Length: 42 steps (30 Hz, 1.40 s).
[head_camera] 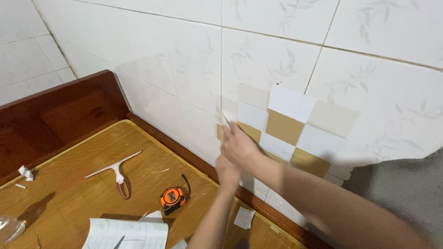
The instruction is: Cutting small squares of adhesive paper and applying them to a wall in a decorative checkered pattern
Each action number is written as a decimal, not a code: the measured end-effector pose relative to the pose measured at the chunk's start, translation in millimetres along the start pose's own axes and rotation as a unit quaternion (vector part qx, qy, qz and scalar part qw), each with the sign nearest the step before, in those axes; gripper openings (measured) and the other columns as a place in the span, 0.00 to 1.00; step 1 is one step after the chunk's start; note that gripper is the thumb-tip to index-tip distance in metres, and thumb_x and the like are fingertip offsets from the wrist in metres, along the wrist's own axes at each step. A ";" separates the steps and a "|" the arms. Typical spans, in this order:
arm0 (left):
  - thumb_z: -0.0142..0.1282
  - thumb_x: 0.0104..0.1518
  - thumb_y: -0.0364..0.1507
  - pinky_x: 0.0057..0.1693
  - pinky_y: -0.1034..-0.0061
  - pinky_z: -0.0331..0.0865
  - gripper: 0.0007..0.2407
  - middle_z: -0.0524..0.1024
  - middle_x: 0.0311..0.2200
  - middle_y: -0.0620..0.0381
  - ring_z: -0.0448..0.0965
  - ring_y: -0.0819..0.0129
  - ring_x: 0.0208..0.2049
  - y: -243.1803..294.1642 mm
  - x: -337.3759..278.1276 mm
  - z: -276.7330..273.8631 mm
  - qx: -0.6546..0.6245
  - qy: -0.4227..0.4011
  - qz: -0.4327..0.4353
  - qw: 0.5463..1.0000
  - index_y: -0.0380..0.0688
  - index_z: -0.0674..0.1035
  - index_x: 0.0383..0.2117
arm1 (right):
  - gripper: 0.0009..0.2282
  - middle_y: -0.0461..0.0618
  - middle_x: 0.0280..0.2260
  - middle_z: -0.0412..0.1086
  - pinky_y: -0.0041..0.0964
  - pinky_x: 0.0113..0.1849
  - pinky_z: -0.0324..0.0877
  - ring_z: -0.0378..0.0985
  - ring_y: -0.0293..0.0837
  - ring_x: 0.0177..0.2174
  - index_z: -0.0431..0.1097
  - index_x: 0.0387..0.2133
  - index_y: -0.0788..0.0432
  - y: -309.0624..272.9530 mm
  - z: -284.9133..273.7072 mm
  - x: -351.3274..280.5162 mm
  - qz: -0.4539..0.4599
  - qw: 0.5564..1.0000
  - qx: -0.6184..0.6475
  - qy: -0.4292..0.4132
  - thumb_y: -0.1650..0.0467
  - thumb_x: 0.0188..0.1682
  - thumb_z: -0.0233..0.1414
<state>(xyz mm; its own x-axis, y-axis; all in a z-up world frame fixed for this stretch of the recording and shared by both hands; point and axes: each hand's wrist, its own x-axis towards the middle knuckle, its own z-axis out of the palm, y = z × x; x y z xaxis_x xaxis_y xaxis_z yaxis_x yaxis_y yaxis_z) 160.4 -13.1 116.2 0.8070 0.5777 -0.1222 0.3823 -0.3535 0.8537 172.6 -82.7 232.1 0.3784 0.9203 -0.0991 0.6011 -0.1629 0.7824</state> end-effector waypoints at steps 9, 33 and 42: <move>0.58 0.51 0.45 0.58 0.56 0.73 0.34 0.78 0.51 0.54 0.79 0.53 0.55 -42.1 40.1 -22.1 0.074 -0.013 -0.025 0.997 0.71 0.60 0.68 | 0.08 0.45 0.42 0.77 0.56 0.50 0.62 0.73 0.50 0.48 0.78 0.36 0.47 -21.3 9.1 13.8 0.006 0.984 0.105 0.144 0.71 0.49 0.51; 0.38 0.60 0.36 0.35 0.65 0.71 0.22 0.74 0.26 0.49 0.76 0.61 0.27 102.6 -77.6 -62.7 -0.096 0.022 0.095 0.991 0.53 0.69 0.62 | 0.23 0.50 0.72 0.50 0.55 0.69 0.34 0.50 0.50 0.69 0.57 0.65 0.40 113.9 -3.0 -112.4 0.265 0.916 -0.026 0.299 0.59 0.54 0.44; 0.50 0.58 0.34 0.59 0.51 0.72 0.28 0.77 0.49 0.35 0.77 0.39 0.54 110.0 -69.2 -75.9 0.020 0.022 0.124 0.992 0.54 0.61 0.68 | 0.25 0.58 0.59 0.63 0.50 0.59 0.63 0.68 0.55 0.58 0.63 0.60 0.54 31.6 57.4 -94.8 0.040 0.866 0.191 0.461 0.72 0.45 0.48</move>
<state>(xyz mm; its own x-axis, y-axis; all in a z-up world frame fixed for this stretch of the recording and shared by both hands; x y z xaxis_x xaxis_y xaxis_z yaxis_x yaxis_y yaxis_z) 112.4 -36.1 257.0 0.8582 0.5010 0.1119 0.1927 -0.5164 0.8344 196.0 -195.5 230.9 -0.1885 0.7644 0.6166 0.8543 -0.1820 0.4869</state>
